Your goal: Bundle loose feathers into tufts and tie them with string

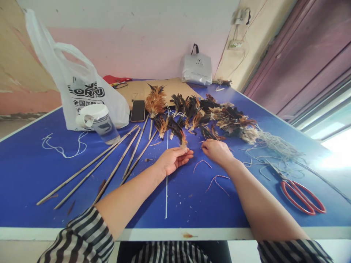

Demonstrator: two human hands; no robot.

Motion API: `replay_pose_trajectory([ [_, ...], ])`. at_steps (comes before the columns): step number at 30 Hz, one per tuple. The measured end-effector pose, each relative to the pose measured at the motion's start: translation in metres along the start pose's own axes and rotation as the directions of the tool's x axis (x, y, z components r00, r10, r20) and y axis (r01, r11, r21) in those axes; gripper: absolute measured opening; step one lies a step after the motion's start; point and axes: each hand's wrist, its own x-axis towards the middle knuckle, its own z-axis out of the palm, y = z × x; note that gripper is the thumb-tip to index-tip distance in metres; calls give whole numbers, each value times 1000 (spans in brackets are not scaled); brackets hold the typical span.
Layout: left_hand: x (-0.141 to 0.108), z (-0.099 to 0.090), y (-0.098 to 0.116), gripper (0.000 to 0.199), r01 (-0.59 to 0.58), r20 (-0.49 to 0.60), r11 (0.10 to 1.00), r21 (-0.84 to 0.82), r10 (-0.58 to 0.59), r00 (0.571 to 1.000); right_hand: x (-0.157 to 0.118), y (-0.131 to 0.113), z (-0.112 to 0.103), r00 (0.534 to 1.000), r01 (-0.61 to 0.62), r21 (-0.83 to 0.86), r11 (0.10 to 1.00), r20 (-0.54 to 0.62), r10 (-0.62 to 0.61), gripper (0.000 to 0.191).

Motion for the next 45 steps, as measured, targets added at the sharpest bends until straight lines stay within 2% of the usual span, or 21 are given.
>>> replay_pose_trajectory([
  [2, -1, 0, 1, 6, 12, -5, 1000, -16, -12, 1000, 1, 1, -2, 997, -47, 161, 986, -48, 55, 16],
  [4, -1, 0, 3, 6, 29, -8, 999, -37, -29, 1000, 2, 2, -6, 987, -92, 417, 904, -80, 137, 15],
  [5, -1, 0, 3, 6, 41, -10, 998, -49, -42, 999, 2, 1, -8, 980, -110, 556, 824, -77, 183, 15],
  [7, 0, 0, 3, 5, 78, -11, 994, -75, -79, 997, 3, -1, -10, 968, -119, 788, 604, -42, 246, 17],
  [9, 0, 0, 2, 5, 123, 0, 987, -102, -124, 992, 3, -6, -11, 965, -98, 916, 389, -9, 263, 19],
  [10, 0, 0, 2, 6, 143, 11, 983, -114, -143, 990, 2, -9, -11, 967, -78, 948, 309, -3, 256, 20],
  [11, -1, 1, 2, 6, 160, 23, 979, -126, -158, 987, 2, -13, -11, 970, -57, 966, 252, -6, 243, 20],
  [13, -2, 2, 2, 7, 182, 41, 972, -149, -178, 983, 0, -23, -12, 977, -23, 979, 203, -21, 214, 20],
  [15, -2, 2, 2, 9, 191, 55, 966, -175, -184, 981, -3, -32, -14, 981, 10, 975, 220, -52, 185, 19],
  [16, -2, 2, 3, 10, 189, 61, 963, -190, -180, 982, -4, -37, -16, 981, 30, 966, 256, -77, 176, 19],
  [19, -1, 0, 4, 11, 158, 71, 959, -236, -146, 987, -8, -46, -22, 968, 116, 883, 454, -203, 146, 15],
  [22, 0, -2, 5, 11, 136, 75, 959, -250, -121, 990, -11, -48, -22, 939, 241, 741, 627, -341, 41, 13],
  [26, -2, 0, 4, 12, 157, 90, 960, -234, -139, 986, -11, -45, -14, 906, 368, 593, 716, -402, -133, 17],
  [30, -3, 1, 3, 13, 170, 88, 958, -229, -153, 984, -11, -42, -11, 878, 435, 474, 766, -414, -242, 19],
  [34, -2, 2, 3, 12, 153, 64, 962, -228, -142, 988, -13, -41, -13, 874, 444, 440, 781, -403, -271, 20],
  [39, -1, 2, 3, 10, 77, 3, 977, -201, -78, 997, -12, -44, -15, 886, 427, 499, 754, -397, -240, 19],
  [45, -3, 3, 3, 11, 35, -3, 992, -121, -35, 999, -10, -48, -13, 911, 364, 574, 734, -384, -152, 12],
])
